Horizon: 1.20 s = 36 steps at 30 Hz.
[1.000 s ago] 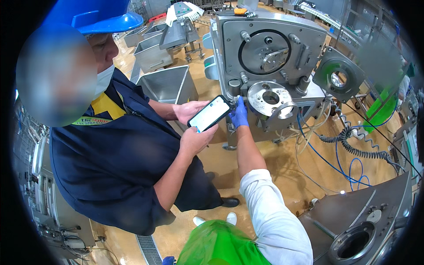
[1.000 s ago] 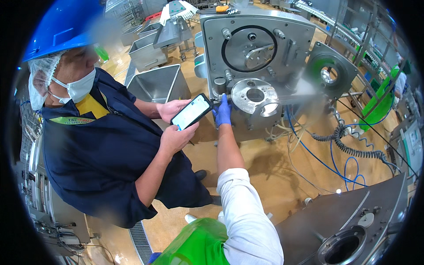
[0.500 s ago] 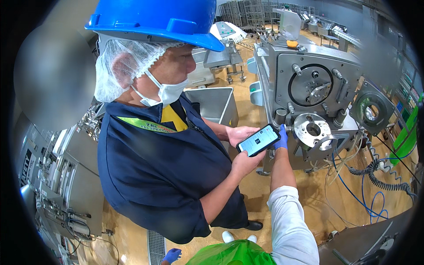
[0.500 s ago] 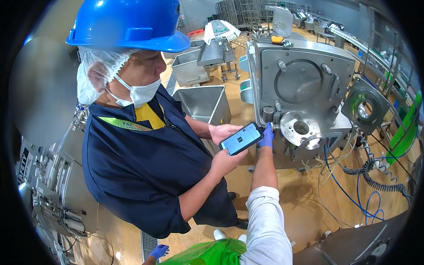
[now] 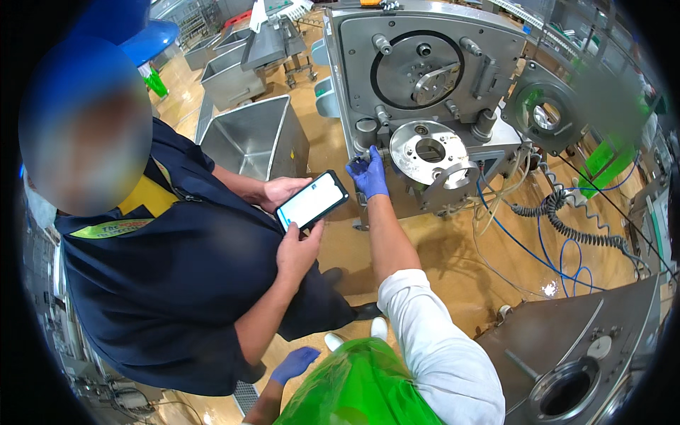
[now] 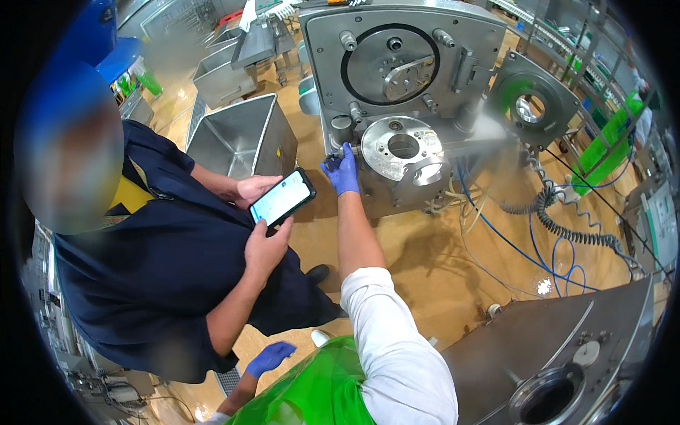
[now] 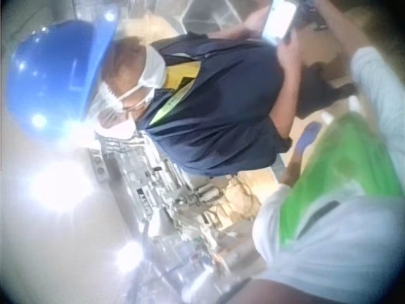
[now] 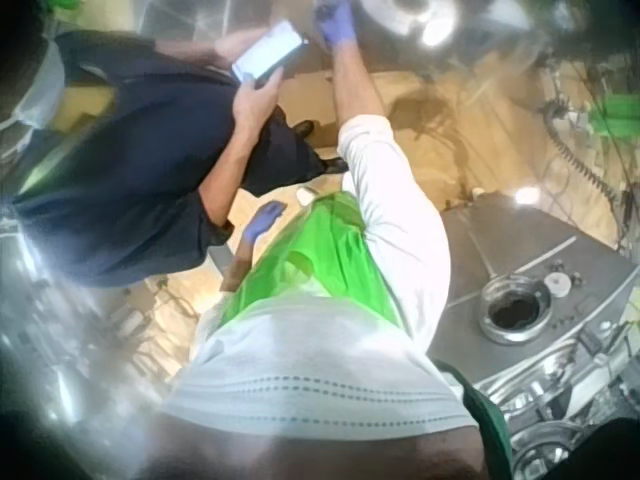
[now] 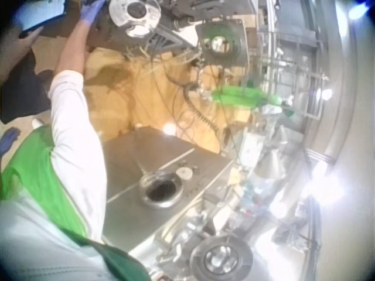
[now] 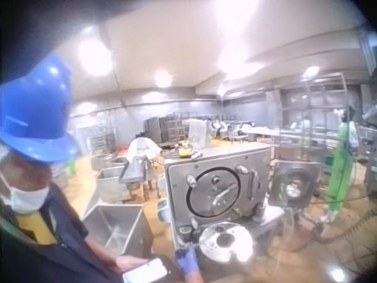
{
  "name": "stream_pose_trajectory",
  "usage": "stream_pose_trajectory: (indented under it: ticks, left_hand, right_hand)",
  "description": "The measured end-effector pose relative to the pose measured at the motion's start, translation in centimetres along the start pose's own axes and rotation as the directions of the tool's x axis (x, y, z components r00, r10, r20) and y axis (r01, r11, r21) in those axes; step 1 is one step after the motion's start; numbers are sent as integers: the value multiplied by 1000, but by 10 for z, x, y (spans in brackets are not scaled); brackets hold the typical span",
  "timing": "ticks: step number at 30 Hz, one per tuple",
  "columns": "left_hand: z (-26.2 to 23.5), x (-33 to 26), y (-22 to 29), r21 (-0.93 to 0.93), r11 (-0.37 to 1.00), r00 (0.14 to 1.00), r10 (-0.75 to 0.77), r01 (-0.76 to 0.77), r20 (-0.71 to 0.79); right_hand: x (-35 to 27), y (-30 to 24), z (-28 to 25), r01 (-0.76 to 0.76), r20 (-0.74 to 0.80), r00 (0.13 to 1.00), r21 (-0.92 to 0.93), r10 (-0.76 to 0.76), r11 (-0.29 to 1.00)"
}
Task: The person handles small cylindrical machine parts, aligns them with a larger white component, and inserts them into a machine fixture. A coworker holds a smartphone and points at the screen while the person continues to place parts into the machine.
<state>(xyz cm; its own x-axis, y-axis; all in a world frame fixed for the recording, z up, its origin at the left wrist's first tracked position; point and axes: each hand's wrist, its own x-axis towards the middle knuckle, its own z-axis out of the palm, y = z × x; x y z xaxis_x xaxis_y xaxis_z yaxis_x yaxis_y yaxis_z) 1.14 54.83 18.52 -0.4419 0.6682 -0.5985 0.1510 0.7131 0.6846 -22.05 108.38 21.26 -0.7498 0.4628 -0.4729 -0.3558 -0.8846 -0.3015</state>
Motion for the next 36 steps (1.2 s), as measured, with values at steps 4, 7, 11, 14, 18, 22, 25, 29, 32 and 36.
stream_pose_trajectory:
  ticks: [4, 7, 11, 14, 18, 22, 25, 29, 32, 36]
  left_hand:
    - [17, 106, 101, -432, 839, 944, 300, -330, -139]
    - [13, 196, 168, -603, 702, 913, 182, -380, -364]
    - [-29, 304, 249, -862, 329, 891, -112, -385, -440]
    - [-69, 357, 277, -902, 193, 902, -125, -386, -413]
    - [-110, 400, 298, -920, 83, 912, -122, -383, -391]
    - [-138, 430, 279, -883, 126, 892, 26, -451, -452]
    - [-145, 434, 286, -885, 89, 887, -25, -457, -461]
    - [-148, 421, 307, -799, 166, 797, -98, -577, -596]
    - [-150, 415, 312, -795, 123, 792, -84, -594, -605]
    - [-150, 425, 300, -801, 88, 800, -47, -593, -598]
  right_hand:
    - [-7, -3, -3, -23, -7, 1000, -5, 23, 1000]
    - [-8, -7, -7, -72, -25, 997, -113, 69, 991]
    - [-6, -21, -14, -84, 52, 994, -249, 100, 965]
    - [-15, -25, -10, -88, 79, 990, -333, 120, 939]
    - [-8, -27, -10, -94, 35, 993, -339, 112, 936]
    - [5, -19, -16, -125, 86, 983, -354, 165, 927]
    - [8, -19, -10, -31, -2, 999, -327, 32, 944]
    - [7, -19, -9, 7, -21, 1000, -323, -15, 946]
    - [3, -13, -4, 10, -40, 999, -248, -20, 969]
    - [5, -8, -5, 6, -19, 1000, -171, -10, 985]
